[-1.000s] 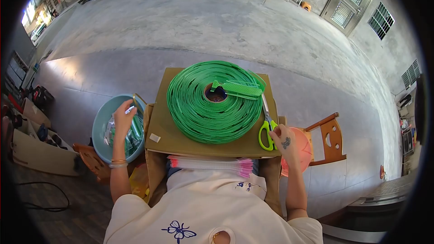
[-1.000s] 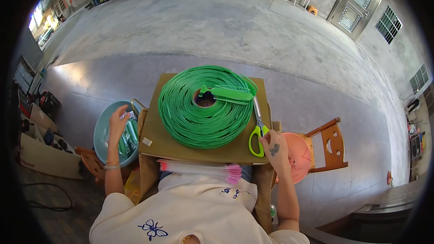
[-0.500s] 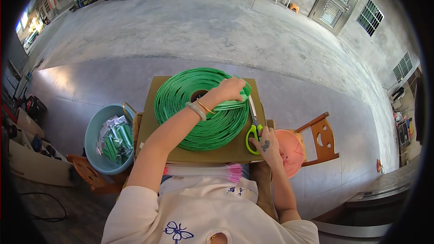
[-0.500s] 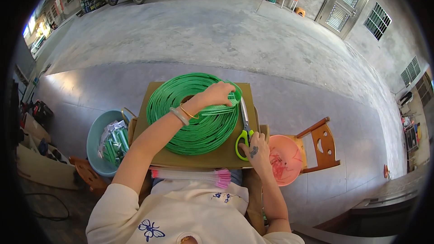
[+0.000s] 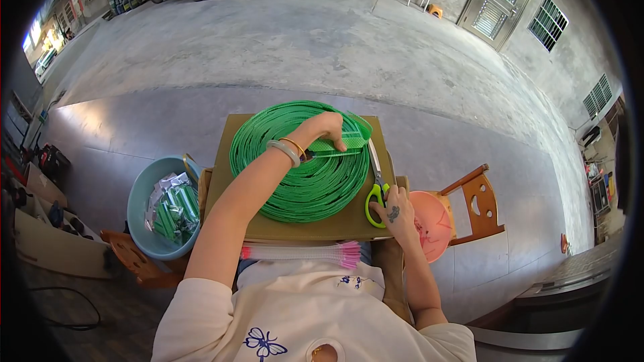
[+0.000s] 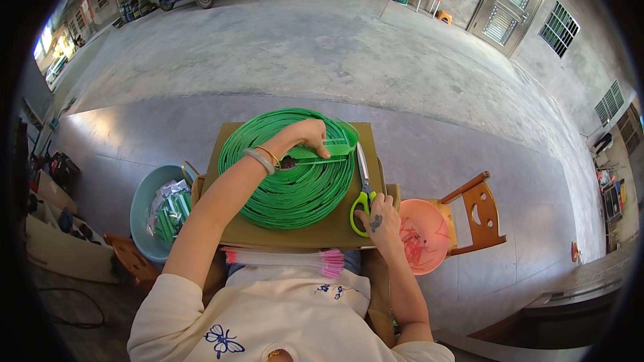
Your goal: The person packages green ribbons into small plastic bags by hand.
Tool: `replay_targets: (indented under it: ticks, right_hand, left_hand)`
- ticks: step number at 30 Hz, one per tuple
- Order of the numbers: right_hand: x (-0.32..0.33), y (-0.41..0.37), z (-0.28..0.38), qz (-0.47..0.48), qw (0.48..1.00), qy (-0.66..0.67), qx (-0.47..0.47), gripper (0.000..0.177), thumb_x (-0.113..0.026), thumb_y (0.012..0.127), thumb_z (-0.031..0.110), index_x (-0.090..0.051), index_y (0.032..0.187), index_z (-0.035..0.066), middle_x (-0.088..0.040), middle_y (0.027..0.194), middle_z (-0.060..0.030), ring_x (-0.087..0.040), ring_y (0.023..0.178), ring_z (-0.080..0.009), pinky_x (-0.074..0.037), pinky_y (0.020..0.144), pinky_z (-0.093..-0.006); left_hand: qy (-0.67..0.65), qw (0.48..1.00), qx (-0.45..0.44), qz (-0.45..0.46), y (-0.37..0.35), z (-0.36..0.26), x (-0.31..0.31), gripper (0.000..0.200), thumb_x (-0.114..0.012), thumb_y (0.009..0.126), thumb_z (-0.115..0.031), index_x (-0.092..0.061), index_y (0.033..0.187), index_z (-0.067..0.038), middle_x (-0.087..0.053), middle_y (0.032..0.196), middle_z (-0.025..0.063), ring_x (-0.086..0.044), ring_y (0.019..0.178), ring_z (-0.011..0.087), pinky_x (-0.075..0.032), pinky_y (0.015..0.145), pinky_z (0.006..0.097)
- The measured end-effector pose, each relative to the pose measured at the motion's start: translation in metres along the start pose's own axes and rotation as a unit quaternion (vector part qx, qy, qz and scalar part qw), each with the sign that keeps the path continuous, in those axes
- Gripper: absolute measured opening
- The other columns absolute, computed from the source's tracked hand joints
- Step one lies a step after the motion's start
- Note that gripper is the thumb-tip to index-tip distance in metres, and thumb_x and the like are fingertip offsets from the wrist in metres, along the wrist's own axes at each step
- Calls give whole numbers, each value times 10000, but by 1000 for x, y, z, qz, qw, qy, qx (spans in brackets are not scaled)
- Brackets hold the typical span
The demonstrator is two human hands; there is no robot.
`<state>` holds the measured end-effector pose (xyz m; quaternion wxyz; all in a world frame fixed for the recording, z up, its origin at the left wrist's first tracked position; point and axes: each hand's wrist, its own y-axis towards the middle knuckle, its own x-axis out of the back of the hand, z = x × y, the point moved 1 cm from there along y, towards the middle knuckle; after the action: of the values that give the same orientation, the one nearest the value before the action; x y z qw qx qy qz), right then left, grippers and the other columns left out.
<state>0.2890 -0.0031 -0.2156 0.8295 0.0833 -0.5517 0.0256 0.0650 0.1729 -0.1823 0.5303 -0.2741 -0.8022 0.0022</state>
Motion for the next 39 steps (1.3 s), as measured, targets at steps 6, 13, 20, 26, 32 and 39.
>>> replay_targets:
  ticks: [6, 13, 20, 26, 32, 39]
  right_hand:
    - [-1, 0, -1, -4, 1000, 7, 8, 448, -728, 697, 283, -465, 899, -18, -505, 896, -191, -565, 791, -366, -477, 648, -422]
    - [-1, -1, 0, -13, 1000, 8, 13, 429, -729, 696, 271, -464, 881, -10, -505, 877, -185, -560, 775, -362, -468, 635, -413]
    - [-3, 0, -3, -16, 999, 16, 30, 408, -724, 701, 248, -463, 878, -10, -505, 865, -183, -554, 770, -363, -459, 640, -414]
    - [-4, 0, -4, -20, 999, 18, 36, 400, -724, 704, 243, -465, 872, -12, -504, 865, -184, -552, 760, -362, -459, 635, -411]
    - [-3, -1, -3, -16, 999, 20, 33, 401, -727, 703, 250, -467, 865, -9, -503, 862, -182, -554, 762, -359, -461, 633, -413]
    - [-4, 0, -4, -16, 1000, 13, 17, 431, -727, 699, 273, -467, 877, -20, -510, 880, -198, -564, 775, -363, -472, 643, -416]
  left_hand:
    - [-612, 775, 7, -157, -8, -2, 48, 335, -703, 765, -208, -589, 954, 45, -617, 833, 114, -595, 655, 199, -492, 537, 324]
    - [-692, 396, -86, -597, -114, 100, 128, 186, -616, 835, -124, -527, 889, 30, -609, 789, 132, -609, 601, 259, -512, 527, 346]
    - [-323, 568, 137, -744, -331, 236, 99, 230, -652, 814, -192, -597, 895, 17, -645, 765, 83, -585, 554, 151, -472, 497, 261]
    - [-58, 586, 437, -680, -462, 281, 42, 531, -680, 776, -252, -466, 1178, 22, -597, 981, 231, -606, 853, 275, -489, 712, 339]
    - [7, 874, 213, -437, -375, 165, -7, 629, -691, 729, -363, -486, 1194, 9, -469, 1245, 225, -428, 1187, 327, -328, 995, 397]
    - [63, 988, -22, -141, -267, 72, -40, 457, -715, 661, -414, -631, 826, 4, -612, 814, 153, -556, 872, 311, -408, 854, 366]
